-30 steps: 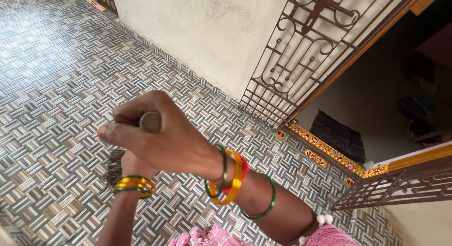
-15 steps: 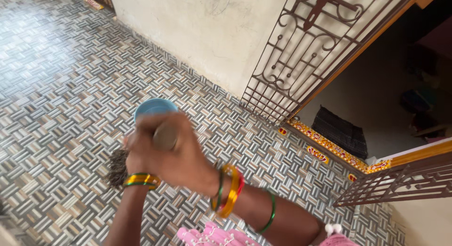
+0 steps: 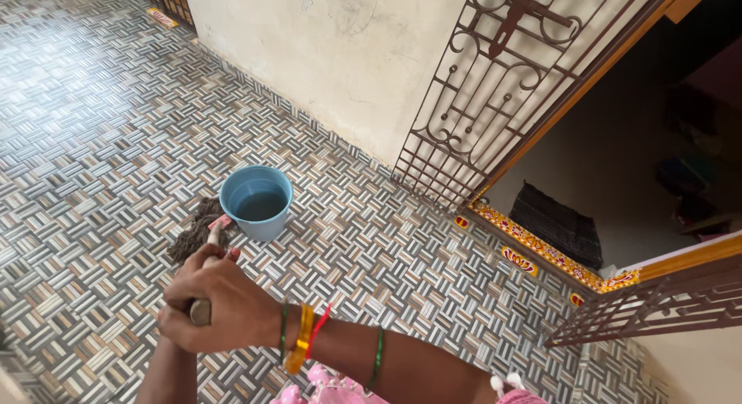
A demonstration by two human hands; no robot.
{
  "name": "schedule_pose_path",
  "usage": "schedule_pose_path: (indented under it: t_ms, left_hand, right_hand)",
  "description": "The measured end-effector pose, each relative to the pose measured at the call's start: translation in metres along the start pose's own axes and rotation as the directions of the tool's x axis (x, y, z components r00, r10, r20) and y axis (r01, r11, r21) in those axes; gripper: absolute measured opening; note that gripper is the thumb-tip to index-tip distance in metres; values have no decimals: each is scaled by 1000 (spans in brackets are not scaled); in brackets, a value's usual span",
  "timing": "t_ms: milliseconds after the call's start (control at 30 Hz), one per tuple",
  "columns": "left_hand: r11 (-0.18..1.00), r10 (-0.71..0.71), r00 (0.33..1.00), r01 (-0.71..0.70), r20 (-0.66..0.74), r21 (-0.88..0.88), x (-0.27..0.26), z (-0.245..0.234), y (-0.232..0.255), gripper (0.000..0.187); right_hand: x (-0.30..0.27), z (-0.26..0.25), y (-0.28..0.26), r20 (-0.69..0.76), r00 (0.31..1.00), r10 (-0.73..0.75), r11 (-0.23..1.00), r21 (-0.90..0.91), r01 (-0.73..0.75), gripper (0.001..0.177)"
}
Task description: The person cleans a tiled floor by dipping a mop into a bucket of water and scrubbing the floor surface near walls and an open doorway.
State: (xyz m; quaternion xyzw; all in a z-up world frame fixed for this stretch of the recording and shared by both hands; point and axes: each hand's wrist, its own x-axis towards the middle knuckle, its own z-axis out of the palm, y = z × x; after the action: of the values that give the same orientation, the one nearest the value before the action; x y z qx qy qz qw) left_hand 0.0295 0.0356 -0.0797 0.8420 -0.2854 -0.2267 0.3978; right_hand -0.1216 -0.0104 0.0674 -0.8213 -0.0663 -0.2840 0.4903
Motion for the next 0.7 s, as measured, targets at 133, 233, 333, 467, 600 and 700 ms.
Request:
schedule_pose_path:
  t_ms: [133,233,333,467,600,700]
  left_hand:
    - [729,59,993,26,101,-684,-6,-2,-7,31]
    - [698,185,982,-104,38,-709,-4,-8,1,29]
    - [854,335,942,-314,-24,-416,3,-7,32,28]
    - [874,483,875,-479,-35,76,-6,-1,66,26]
    - [897,425,905,-416,-29,148,-11,3,67,26]
    - [940,321,947,-317,-11,130,-11,6,58,29]
  right_hand:
    - [9,-18,-26,23,1000,2,997,-75,-1,29]
    - [21,-42,-57,-16,998,57,998,0,-57,27]
    - [34,-68,-82,-45,991,126,988,96,-121,28]
    - [42,-86,-93,-43,977,210,912,369,-180,19]
    - [29,-74,-94,-143,971,190,962,224,-155,34]
    - [25,-73,-86,-205,963,178,951,287,-115,42]
